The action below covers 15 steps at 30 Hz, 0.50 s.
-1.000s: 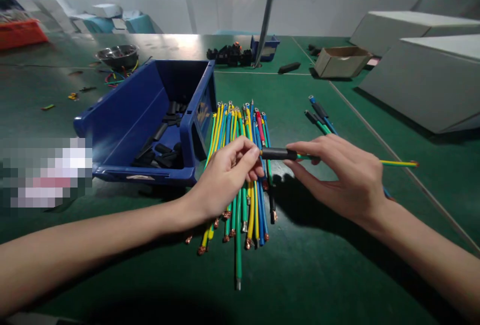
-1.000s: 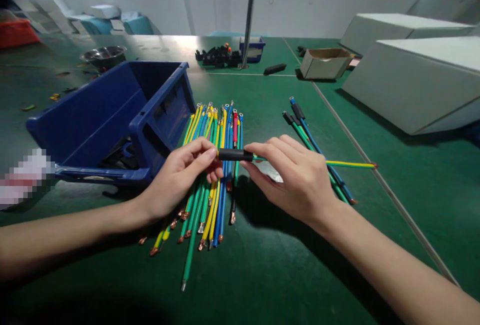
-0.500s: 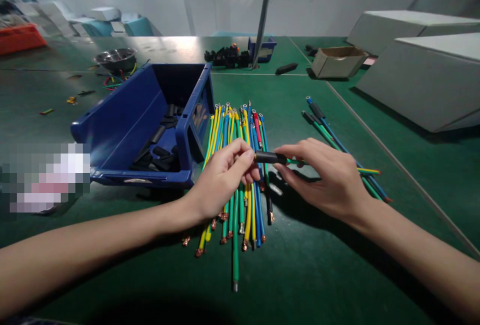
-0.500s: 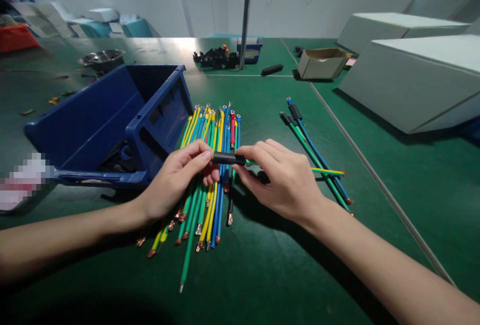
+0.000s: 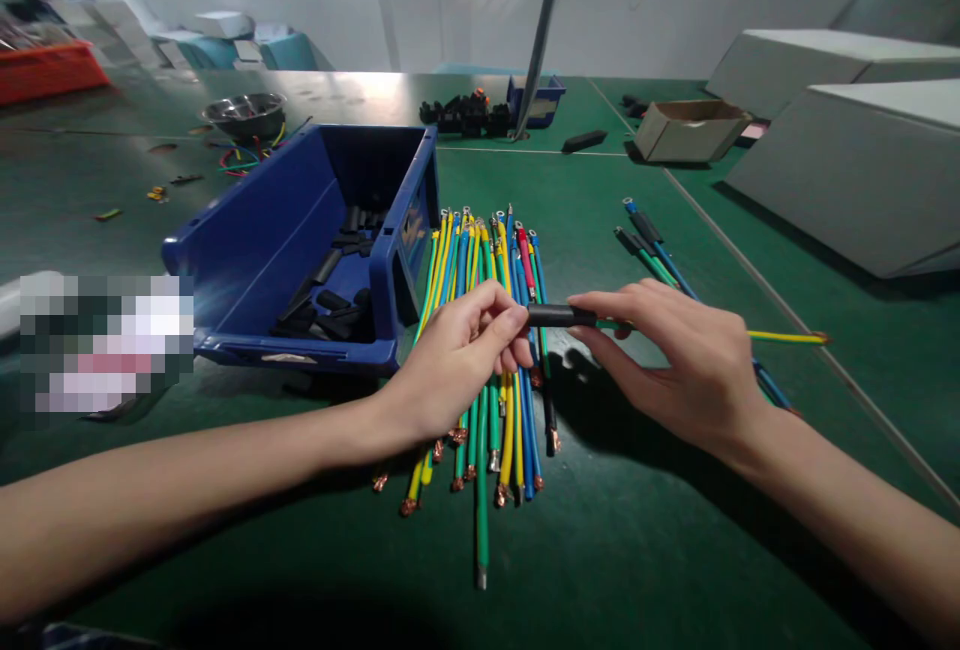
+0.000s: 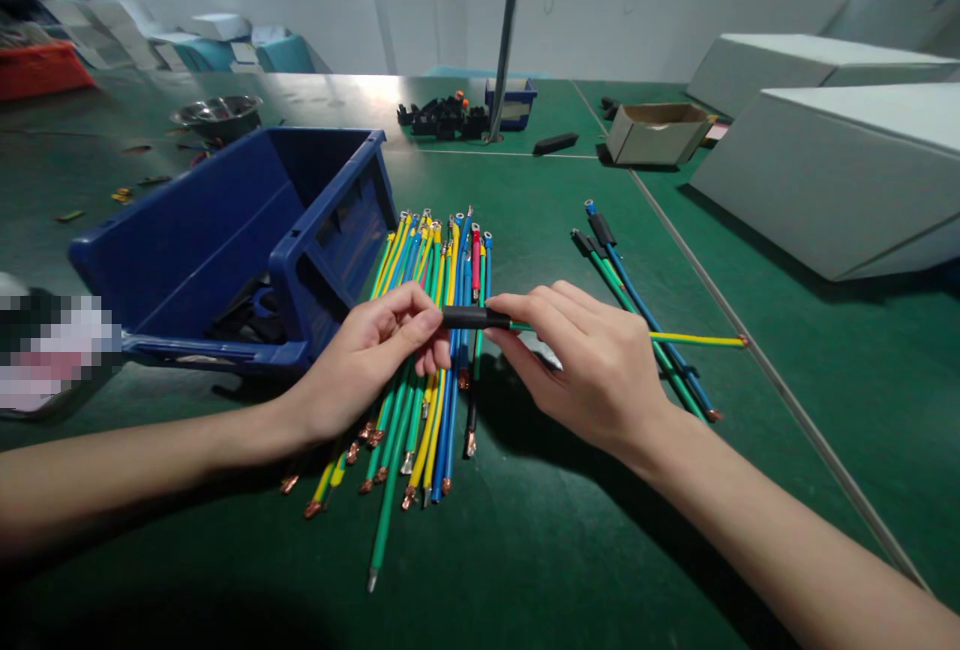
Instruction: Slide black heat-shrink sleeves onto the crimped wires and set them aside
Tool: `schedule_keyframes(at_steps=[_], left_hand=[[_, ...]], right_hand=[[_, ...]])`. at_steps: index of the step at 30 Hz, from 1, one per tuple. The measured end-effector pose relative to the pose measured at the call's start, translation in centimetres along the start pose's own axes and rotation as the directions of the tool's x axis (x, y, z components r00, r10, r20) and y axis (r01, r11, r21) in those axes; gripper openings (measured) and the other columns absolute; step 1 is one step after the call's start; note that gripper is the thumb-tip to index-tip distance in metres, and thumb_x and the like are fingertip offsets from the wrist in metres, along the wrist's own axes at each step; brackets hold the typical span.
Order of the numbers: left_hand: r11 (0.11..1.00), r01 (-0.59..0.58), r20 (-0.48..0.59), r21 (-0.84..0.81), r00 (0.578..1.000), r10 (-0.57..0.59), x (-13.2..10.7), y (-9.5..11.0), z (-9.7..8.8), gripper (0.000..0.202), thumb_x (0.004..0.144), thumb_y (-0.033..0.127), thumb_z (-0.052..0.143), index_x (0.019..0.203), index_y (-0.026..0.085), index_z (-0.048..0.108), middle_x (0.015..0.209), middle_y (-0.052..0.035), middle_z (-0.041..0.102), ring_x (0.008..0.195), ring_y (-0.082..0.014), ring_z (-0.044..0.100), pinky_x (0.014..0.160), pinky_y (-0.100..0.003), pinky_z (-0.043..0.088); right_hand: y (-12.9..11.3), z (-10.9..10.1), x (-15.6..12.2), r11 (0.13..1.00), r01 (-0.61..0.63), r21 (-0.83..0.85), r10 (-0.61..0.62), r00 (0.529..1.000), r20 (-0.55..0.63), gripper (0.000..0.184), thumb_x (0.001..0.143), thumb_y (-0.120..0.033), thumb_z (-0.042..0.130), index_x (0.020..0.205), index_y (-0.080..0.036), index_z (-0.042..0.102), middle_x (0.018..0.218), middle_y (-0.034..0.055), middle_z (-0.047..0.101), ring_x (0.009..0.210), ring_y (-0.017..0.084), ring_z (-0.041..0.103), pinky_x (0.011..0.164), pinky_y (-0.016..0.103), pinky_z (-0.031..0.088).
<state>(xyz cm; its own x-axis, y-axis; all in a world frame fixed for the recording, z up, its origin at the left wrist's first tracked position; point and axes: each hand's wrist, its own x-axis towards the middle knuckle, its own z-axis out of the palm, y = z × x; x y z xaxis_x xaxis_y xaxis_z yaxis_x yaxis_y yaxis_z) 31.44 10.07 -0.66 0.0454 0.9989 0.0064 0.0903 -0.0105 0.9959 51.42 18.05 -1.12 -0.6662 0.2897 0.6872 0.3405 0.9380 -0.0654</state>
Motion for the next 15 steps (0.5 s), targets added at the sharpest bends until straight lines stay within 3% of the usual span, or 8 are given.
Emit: schedule_keyframes(at_steps=[15], left_hand=[[0.999, -0.036, 0.036, -0.039, 0.999, 0.037, -0.1, -0.29, 0.21, 0.035, 0.101, 0.044, 0.041, 0.08, 0.019, 0.052, 0.071, 0.0, 0.064, 0.063, -0.0081, 0.056, 0.062, -0.022, 0.045]], right_hand=[[-1.02, -0.59, 0.04, 0.999, 0.012, -0.04, -0.013, 1.0, -0.014, 0.02, 0.086, -0.015, 0.068, 0.105, -0.017, 0.065, 0.078, 0.0023, 0.07, 0.063, 0.015, 0.061, 0.057, 0.028, 0.045]])
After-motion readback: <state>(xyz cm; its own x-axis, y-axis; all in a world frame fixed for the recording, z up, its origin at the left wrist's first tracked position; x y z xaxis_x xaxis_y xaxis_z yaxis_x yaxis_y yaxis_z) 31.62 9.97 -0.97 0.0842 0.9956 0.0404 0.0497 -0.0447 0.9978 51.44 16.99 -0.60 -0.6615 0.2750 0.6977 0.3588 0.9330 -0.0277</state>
